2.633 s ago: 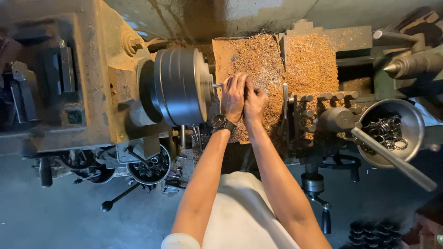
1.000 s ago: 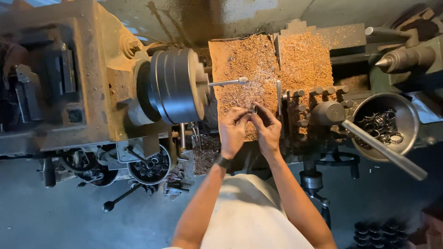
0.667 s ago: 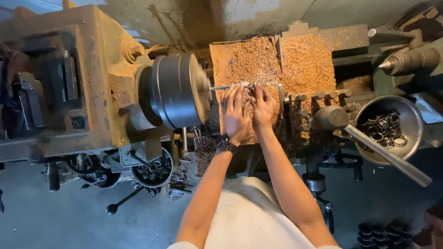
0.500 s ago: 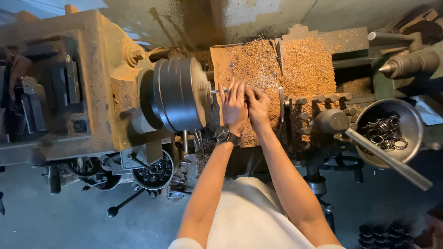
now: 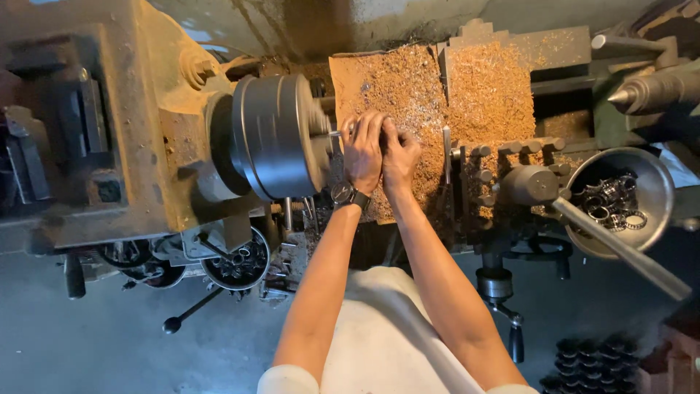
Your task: The person operates a metal lathe, using a wrench to tighten the chuck and adjusting the machine's controls. They then repeatedly pick up small metal rings from a bowl and press them against the rotating spindle to smooth or polish the edges.
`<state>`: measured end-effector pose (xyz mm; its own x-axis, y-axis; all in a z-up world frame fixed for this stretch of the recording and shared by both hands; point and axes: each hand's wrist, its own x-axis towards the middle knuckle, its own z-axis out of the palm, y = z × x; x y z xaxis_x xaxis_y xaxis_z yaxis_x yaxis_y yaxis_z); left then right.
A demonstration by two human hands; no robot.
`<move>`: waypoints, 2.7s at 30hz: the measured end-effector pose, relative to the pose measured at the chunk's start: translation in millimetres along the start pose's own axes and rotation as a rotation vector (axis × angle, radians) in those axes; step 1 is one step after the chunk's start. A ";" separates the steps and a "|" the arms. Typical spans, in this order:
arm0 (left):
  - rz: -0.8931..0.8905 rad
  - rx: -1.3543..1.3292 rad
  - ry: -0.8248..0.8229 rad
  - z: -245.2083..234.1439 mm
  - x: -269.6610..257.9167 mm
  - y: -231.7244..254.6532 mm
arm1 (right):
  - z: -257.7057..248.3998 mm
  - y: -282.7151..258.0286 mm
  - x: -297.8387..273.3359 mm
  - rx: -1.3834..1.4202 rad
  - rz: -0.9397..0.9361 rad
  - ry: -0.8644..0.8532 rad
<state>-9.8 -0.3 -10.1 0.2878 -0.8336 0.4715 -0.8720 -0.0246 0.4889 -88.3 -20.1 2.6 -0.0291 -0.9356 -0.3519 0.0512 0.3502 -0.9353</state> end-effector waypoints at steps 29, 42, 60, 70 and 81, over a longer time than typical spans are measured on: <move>0.015 -0.050 -0.050 -14.6 8.5 5.6 | 0.0 -3.5 -2.8 0.233 -0.005 -0.081; 0.009 -0.098 -0.096 -32.3 17.8 14.0 | -3.6 12.5 5.5 0.153 -0.125 -0.067; 0.028 -0.056 -0.041 -7.6 6.0 1.2 | -0.6 9.4 4.4 0.014 -0.015 -0.008; 0.014 -0.053 -0.116 -17.6 10.8 2.4 | 0.7 -4.1 -5.5 0.028 -0.161 -0.065; 0.010 -0.034 -0.082 -6.4 8.9 -4.4 | 2.0 6.5 5.5 0.092 -0.176 -0.070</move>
<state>-0.9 -4.2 -3.3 0.2445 -0.8760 0.4156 -0.8602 0.0018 0.5099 -86.1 -23.1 -5.3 0.0234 -0.9840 -0.1766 0.1429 0.1781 -0.9736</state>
